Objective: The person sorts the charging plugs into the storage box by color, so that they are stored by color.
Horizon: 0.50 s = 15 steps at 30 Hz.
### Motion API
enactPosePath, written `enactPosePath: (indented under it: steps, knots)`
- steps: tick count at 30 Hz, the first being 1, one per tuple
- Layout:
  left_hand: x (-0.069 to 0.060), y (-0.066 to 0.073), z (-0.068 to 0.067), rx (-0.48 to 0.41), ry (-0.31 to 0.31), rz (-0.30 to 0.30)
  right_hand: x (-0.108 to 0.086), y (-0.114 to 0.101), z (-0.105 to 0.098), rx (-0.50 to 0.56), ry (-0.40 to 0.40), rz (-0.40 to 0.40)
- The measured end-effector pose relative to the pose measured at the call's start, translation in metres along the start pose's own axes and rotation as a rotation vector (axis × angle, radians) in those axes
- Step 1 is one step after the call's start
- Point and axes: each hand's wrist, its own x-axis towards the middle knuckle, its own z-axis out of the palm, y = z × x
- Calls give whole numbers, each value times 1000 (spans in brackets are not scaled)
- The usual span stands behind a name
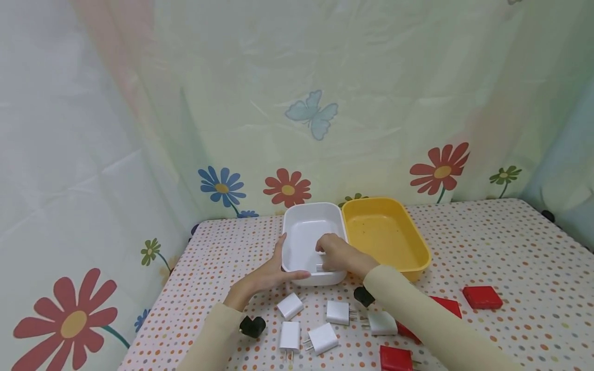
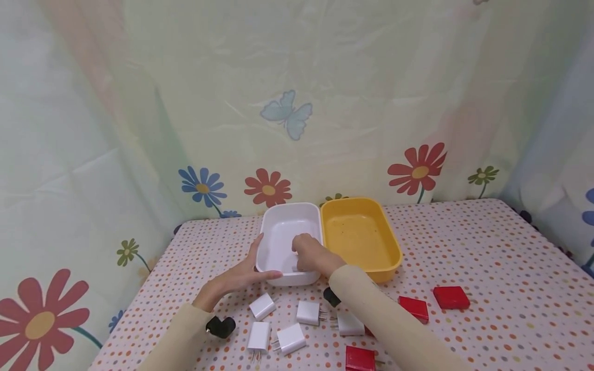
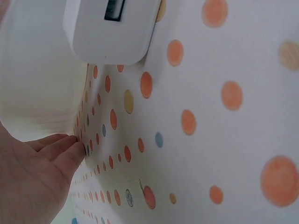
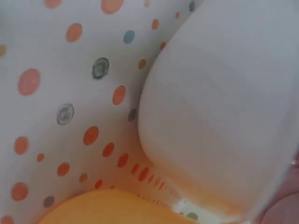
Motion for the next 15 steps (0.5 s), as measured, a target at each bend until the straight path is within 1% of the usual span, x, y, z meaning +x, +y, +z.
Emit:
enactPosePath:
  steps: [3, 5, 8, 12, 15]
  knots:
    - [0, 1, 0, 9, 0, 2, -8, -1, -8, 15, 42, -29]
    - [-1, 2, -1, 14, 1, 7, -14, -4, -16, 19, 73, -77]
    - [0, 2, -2, 9, 0, 18, -28, -13, -27, 28, 88, -159]
    - [1, 0, -1, -20, -7, 45, -52, -28, -39, 51, 63, -281]
    - [2, -1, 1, -33, -7, 47, -73, -34, -46, 75, 27, -350]
